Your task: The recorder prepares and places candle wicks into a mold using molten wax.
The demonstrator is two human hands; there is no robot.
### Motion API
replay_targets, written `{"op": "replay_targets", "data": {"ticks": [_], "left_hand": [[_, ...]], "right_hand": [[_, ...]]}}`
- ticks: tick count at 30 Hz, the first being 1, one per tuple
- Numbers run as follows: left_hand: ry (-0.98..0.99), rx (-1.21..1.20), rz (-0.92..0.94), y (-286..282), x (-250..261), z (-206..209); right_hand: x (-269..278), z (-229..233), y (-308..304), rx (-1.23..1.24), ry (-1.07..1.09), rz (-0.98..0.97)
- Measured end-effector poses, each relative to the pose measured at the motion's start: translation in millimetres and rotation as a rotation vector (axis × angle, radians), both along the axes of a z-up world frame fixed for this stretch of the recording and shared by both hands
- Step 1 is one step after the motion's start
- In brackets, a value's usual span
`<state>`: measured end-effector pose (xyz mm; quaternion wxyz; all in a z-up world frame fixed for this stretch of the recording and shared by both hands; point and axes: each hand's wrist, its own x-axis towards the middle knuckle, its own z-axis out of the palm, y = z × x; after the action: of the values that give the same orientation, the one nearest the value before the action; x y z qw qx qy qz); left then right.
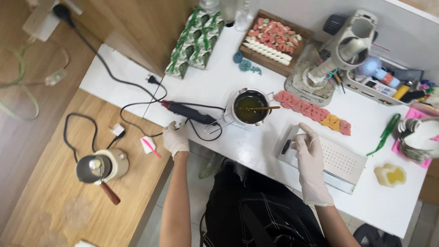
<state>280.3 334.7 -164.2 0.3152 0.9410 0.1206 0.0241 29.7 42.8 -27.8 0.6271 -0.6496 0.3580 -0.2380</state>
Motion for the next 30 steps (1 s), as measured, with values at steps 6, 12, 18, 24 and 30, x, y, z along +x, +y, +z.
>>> {"op": "replay_targets", "data": {"ticks": [6,12,18,24,30], "left_hand": [[-0.081,0.165,-0.105,5.0,17.1,-48.3],[-0.077,-0.209,0.071,-0.6,-16.7,21.8],[0.021,-0.524,0.061,-77.8,-105.4,168.7],[0.169,-1.141,-0.244,-123.1,-194.4,211.8],[0.149,-1.180,-0.206,-122.5,-228.3,230.5]], "right_hand": [[-47.6,14.4,3.5,0.027,0.034,-0.094],[-73.0,9.4,11.0,0.050,-0.018,-0.198],[-56.4,49.3,27.0,0.013,0.011,0.034],[-33.9,80.6,40.5,0.164,-0.088,0.385],[-38.0,86.1,34.7,-0.066,-0.303,0.481]]}}
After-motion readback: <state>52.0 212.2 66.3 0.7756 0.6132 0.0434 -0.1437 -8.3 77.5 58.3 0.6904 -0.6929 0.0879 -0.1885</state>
